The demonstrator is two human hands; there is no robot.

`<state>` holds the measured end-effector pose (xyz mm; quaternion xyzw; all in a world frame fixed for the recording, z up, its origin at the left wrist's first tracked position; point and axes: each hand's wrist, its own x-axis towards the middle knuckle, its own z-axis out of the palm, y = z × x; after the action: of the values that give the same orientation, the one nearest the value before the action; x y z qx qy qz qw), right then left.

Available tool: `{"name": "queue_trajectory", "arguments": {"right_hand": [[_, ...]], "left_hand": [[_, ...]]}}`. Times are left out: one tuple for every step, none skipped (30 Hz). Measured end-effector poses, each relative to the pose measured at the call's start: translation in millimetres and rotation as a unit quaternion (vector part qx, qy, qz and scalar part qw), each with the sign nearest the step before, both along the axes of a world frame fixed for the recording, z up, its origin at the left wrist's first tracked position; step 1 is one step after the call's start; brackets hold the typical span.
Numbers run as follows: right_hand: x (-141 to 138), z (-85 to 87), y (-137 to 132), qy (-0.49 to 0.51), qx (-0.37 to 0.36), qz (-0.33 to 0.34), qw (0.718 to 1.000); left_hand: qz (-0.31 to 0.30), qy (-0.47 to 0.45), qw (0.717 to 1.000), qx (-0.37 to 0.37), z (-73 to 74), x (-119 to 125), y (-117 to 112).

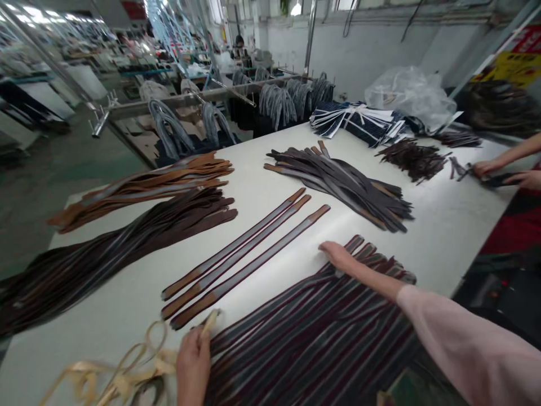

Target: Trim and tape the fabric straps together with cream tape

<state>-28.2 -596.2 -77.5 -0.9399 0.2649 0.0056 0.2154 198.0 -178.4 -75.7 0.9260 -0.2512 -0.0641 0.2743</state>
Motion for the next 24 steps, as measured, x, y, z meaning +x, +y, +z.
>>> {"name": "queue_trajectory", "arguments": {"right_hand": [[16.5, 0.9, -19.3, -0.016, -0.019, -0.014, 1.0], [38.0, 2.2, -38.9, -0.03, -0.036, -0.022, 0.999], [62.9, 3.6, -57.9, -0.044, -0.048, -0.02, 0.998], [89.2, 5.0, -75.4, -0.059, -0.054, -0.009, 0.997], [115.1, 5.7, -91.2, -0.072, -0.058, 0.007, 0.996], [138.8, 5.3, -105.0, -0.081, -0.06, 0.026, 0.995], [158.6, 3.5, -116.8, -0.087, -0.062, 0.043, 0.993], [173.2, 0.0, -126.4, -0.09, -0.065, 0.056, 0.992], [182.0, -5.2, -134.1, -0.092, -0.068, 0.065, 0.991], [184.6, -11.8, -139.8, -0.095, -0.072, 0.069, 0.99], [180.9, -19.2, -143.5, -0.098, -0.075, 0.069, 0.99], [171.7, -26.7, -145.3, -0.102, -0.077, 0.068, 0.989], [157.8, -33.5, -145.2, -0.107, -0.078, 0.067, 0.989], [140.6, -39.0, -143.6, -0.111, -0.079, 0.063, 0.989], [121.7, -43.1, -140.7, -0.114, -0.081, 0.06, 0.988], [102.6, -45.5, -136.9, -0.117, -0.082, 0.058, 0.988], [84.8, -46.5, -132.6, -0.119, -0.084, 0.054, 0.988], [69.7, -46.5, -128.3, -0.118, -0.085, 0.049, 0.988], [58.1, -45.8, -124.4, -0.113, -0.085, 0.042, 0.989], [50.4, -44.8, -121.2, -0.105, -0.084, 0.034, 0.99], [46.3, -43.7, -118.9, -0.094, -0.083, 0.025, 0.992], [45.5, -42.5, -117.5, -0.08, -0.08, 0.015, 0.993], [47.1, -41.2, -116.8, -0.065, -0.079, 0.006, 0.995], [50.1, -39.7, -116.8, -0.051, -0.08, -0.004, 0.996]], "left_hand": [[0.022, -0.028, 0.999, -0.007, 5.9, 11.8, -17.4], [0.036, -0.061, 0.997, -0.014, 9.9, 25.0, -37.4], [0.039, -0.092, 0.995, -0.021, 11.3, 38.7, -58.3], [0.036, -0.121, 0.992, -0.024, 9.9, 52.2, -78.7], [0.029, -0.146, 0.989, -0.022, 5.8, 64.6, -97.4], [0.025, -0.168, 0.985, -0.01, -0.7, 75.0, -113.3], [0.029, -0.188, 0.982, 0.012, -8.8, 83.0, -125.9], [0.038, -0.205, 0.977, 0.04, -17.7, 88.1, -134.8], [0.052, -0.221, 0.971, 0.069, -26.4, 90.1, -140.4], [0.065, -0.235, 0.965, 0.095, -34.1, 89.2, -142.8], [0.069, -0.246, 0.96, 0.114, -40.1, 85.9, -143.0], [0.06, -0.253, 0.958, 0.125, -44.3, 80.8, -141.5], [0.042, -0.255, 0.957, 0.13, -46.5, 74.7, -139.1], [0.019, -0.253, 0.958, 0.132, -47.1, 68.4, -136.5], [-0.002, -0.25, 0.959, 0.134, -46.4, 62.6, -134.3], [-0.018, -0.246, 0.96, 0.134, -45.0, 57.8, -132.5], [-0.024, -0.245, 0.96, 0.134, -43.3, 54.3, -131.5], [-0.025, -0.246, 0.96, 0.134, -41.6, 52.2, -131.2], [-0.022, -0.248, 0.959, 0.134, -40.3, 51.5, -131.3], [-0.015, -0.25, 0.958, 0.139, -39.6, 51.9, -131.7], [-0.003, -0.252, 0.956, 0.15, -39.5, 53.3, -132.2], [0.01, -0.253, 0.953, 0.167, -40.3, 55.4, -132.6], [0.024, -0.254, 0.949, 0.184, -41.8, 57.9, -132.7], [0.039, -0.255, 0.946, 0.198, -43.8, 60.6, -132.4]]}}
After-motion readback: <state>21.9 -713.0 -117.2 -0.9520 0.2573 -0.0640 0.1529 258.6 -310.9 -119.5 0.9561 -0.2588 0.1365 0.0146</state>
